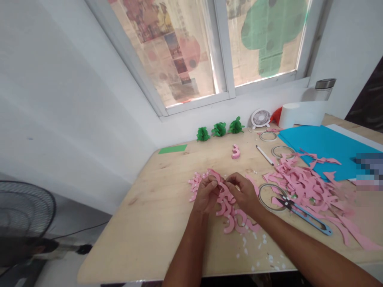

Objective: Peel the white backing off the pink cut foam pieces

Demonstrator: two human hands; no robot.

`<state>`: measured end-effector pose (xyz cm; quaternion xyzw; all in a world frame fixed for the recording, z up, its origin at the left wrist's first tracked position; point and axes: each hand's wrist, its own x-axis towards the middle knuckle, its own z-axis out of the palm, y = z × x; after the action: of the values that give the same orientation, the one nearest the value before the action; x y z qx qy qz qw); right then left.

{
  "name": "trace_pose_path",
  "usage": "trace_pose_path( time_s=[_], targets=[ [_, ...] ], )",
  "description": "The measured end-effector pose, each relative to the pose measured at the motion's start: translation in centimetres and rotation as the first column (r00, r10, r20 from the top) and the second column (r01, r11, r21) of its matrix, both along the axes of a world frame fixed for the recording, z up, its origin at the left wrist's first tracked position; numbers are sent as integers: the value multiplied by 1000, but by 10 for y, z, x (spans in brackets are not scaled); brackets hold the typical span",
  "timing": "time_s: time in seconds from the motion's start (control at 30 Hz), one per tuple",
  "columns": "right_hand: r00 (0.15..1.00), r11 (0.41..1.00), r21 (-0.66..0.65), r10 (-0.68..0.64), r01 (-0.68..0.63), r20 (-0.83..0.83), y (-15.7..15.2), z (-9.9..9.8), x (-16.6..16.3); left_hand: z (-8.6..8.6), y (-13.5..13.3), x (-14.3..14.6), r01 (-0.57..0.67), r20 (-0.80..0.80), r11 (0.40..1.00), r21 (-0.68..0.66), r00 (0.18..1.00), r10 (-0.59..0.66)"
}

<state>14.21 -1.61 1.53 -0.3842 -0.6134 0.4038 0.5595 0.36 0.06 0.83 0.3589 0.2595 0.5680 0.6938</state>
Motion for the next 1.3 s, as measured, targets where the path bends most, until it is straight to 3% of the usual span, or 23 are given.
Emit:
trace_pose_path(
  time_s=[0.17, 0.37, 0.63, 0.8, 1.13, 1.3],
  targets=[
    [983, 989, -126, -92, 72, -160, 7, -5, 2, 1, 0, -2, -61, 37, 998, -34, 997, 62],
    [978, 972, -184, -168, 143, -128, 13, -11, 4, 1, -1, -5, -22, 114, 1000, 16, 993, 20],
    [996, 977, -214, 4, -24, -94, 4, 1, 2, -1, 0, -10, -19, 166, 999, 35, 986, 13],
    [998, 985, -158, 66, -66, -6, 3, 1, 0, 0, 0, -12, -32, 120, 996, 87, 993, 22],
    [992, 989, -105, 94, -103, -89, 0, 8, 4, 0, 5, -7, -115, -92, 993, 13, 989, 116],
    [997, 990, -128, 72, -66, 41, 2, 4, 3, -2, 6, -2, -116, -174, 991, 61, 977, 125]
  ],
)
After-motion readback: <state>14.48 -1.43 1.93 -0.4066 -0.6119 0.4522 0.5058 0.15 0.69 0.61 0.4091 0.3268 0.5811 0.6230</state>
